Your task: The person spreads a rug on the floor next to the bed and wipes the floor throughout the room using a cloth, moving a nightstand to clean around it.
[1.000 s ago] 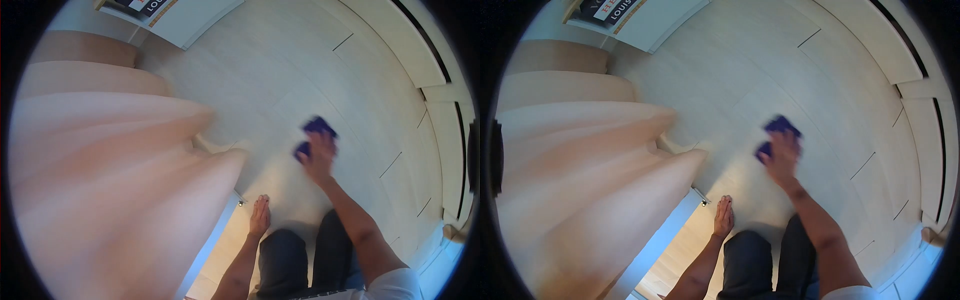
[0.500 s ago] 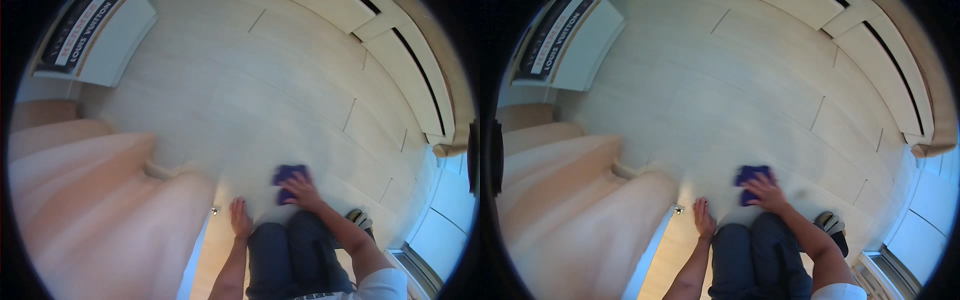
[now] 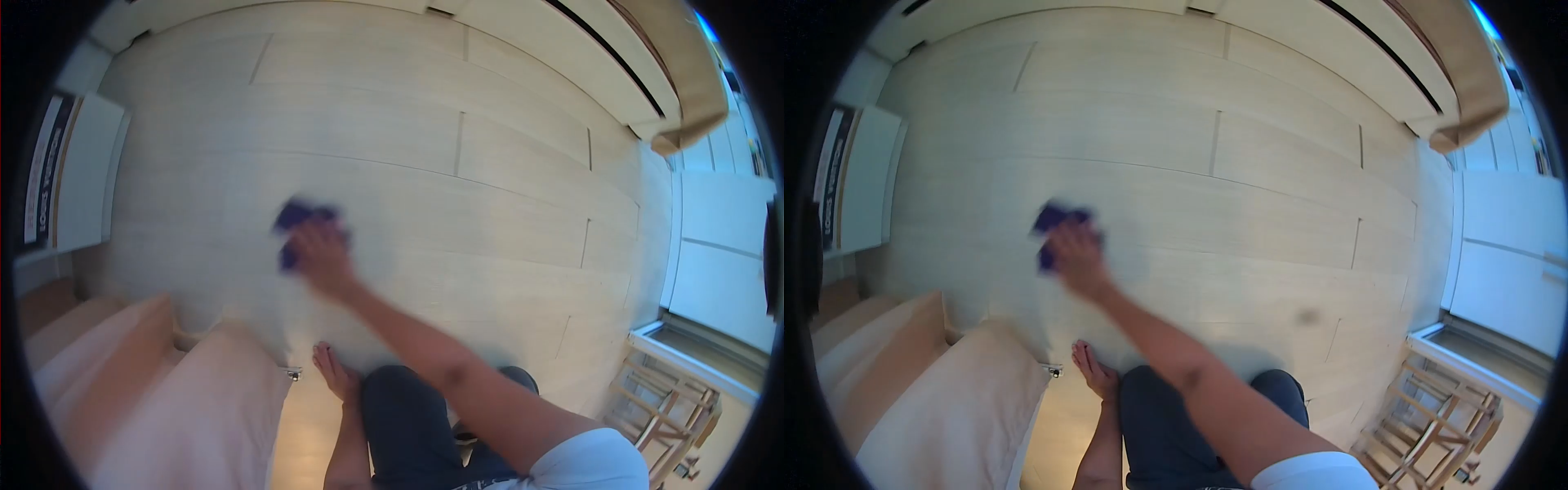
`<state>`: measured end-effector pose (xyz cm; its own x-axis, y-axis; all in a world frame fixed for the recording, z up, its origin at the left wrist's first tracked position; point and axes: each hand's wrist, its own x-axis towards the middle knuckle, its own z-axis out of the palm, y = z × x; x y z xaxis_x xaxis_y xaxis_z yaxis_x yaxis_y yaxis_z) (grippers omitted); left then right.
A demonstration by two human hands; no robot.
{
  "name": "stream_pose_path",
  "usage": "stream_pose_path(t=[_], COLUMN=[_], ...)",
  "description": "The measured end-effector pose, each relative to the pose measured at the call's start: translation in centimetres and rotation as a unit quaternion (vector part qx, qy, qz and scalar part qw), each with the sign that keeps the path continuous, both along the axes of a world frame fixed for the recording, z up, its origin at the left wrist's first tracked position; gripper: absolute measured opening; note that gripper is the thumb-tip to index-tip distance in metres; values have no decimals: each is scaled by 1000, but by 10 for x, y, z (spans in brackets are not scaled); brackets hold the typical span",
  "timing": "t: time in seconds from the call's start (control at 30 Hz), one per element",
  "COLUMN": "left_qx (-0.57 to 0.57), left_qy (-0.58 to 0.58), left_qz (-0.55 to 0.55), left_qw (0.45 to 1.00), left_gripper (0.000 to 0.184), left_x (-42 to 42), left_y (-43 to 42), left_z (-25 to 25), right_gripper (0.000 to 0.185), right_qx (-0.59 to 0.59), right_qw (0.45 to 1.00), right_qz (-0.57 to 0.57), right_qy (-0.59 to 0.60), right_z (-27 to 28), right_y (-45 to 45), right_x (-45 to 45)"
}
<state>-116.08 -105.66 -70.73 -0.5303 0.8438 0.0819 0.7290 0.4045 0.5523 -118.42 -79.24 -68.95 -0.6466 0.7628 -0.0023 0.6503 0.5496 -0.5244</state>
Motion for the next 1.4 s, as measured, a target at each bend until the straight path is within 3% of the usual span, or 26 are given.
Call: stream_pose_path(t=[0.07, 0.1, 0.13, 0.2, 0.27, 0.3, 0.37, 0.4, 0.47, 0.57, 0.6, 0.67, 0.73, 0.77, 0.87, 0.9, 0.93, 0.97, 1.0, 1.1, 1.17, 1.27, 1.33, 1.37, 1.4], left_qx=[14, -5, -28, -12, 2, 3, 11, 14, 17, 15, 10, 28, 22, 29, 41, 54, 60, 65, 71, 60, 36, 15, 4, 6, 5], left_qy=[5, 15, 25, 50, 74, 75, 90, 96, 94, 92, 96, 90, 88, 90, 93, 90, 98, 74, 52, 58, 35, 13, 13, 21, 28], left_qz=[-19, -3, 13, -14, -37, -32, -32, -31, -28, -20, -18, -23, -5, -7, -3, -3, 1, 30, 60, 100, 117, 157, 171, 158, 144], left_qw=[1000, 1000, 999, 999, 997, 997, 995, 995, 995, 995, 995, 995, 996, 996, 995, 994, 993, 995, 994, 992, 992, 987, 985, 987, 989], left_gripper=[45, 46, 47, 48, 49, 50, 49, 49, 49, 49, 49, 50, 50, 50, 49, 48, 48, 46, 43, 39, 40, 41, 42, 43, 44], left_x=[0, 1, 3, 2, 5, 7, 8, 10, 14, 16, 16, 16, 19, 18, 17, 17, 18, 21, 24, 45, 55, 61, 57, 57, 59], left_y=[-3, -3, -5, 2, 2, 5, 9, 11, 11, 13, 12, 10, 13, 14, 9, 9, 7, 5, 3, -44, -88, -131, -140, -137, -139], left_z=[-8, -7, -7, -3, 5, 6, 5, 4, 7, 9, 8, 7, 8, 9, 10, 10, 11, 12, 11, 22, 31, 20, 13, 16, 20], right_gripper=[54, 51, 51, 48, 49, 49, 52, 54, 54, 63, 66, 67, 63, 63, 66, 68, 65, 64, 65, 67, 76, 88, 83, 83, 83], right_qx=[75, 30, 32, -23, 39, 55, 121, 190, 189, 132, 96, 10, 32, 138, 117, 104, 23, 35, 113, 9, 34, 25, 93, 94, 64], right_qw=[979, 964, 967, 988, 999, 996, 970, 955, 916, 808, 719, 555, 675, 787, 935, 978, 981, 997, 993, 997, 999, 973, 929, 930, 885], right_qz=[174, 247, 238, 150, 30, -36, -200, -221, -341, -556, -646, -770, -699, -572, -323, -171, -190, -49, 1, 75, -1, -135, -317, -311, -401], right_qy=[-72, 91, 90, 38, 17, -54, -66, -64, -93, -145, -238, -315, -235, -185, -85, -58, 15, -55, -24, 15, 18, -186, -168, -172, -229], right_z=[17, 7, 11, 20, 16, 20, 12, -4, -18, -18, -4, -11, -10, -30, -11, -12, 6, 25, 22, 18, 14, 18, -5, -4, -6], right_y=[-64, -86, -80, -54, 7, 41, 90, 97, 79, -29, -65, -95, -95, -99, -94, -95, -105, -112, -124, -133, -153, -177, -200, -198, -195], right_x=[-9, 15, 36, 94, 177, 223, 334, 404, 537, 693, 709, 690, 628, 585, 358, 298, 233, 194, 173, 220, 323, 512, 621, 609, 590])
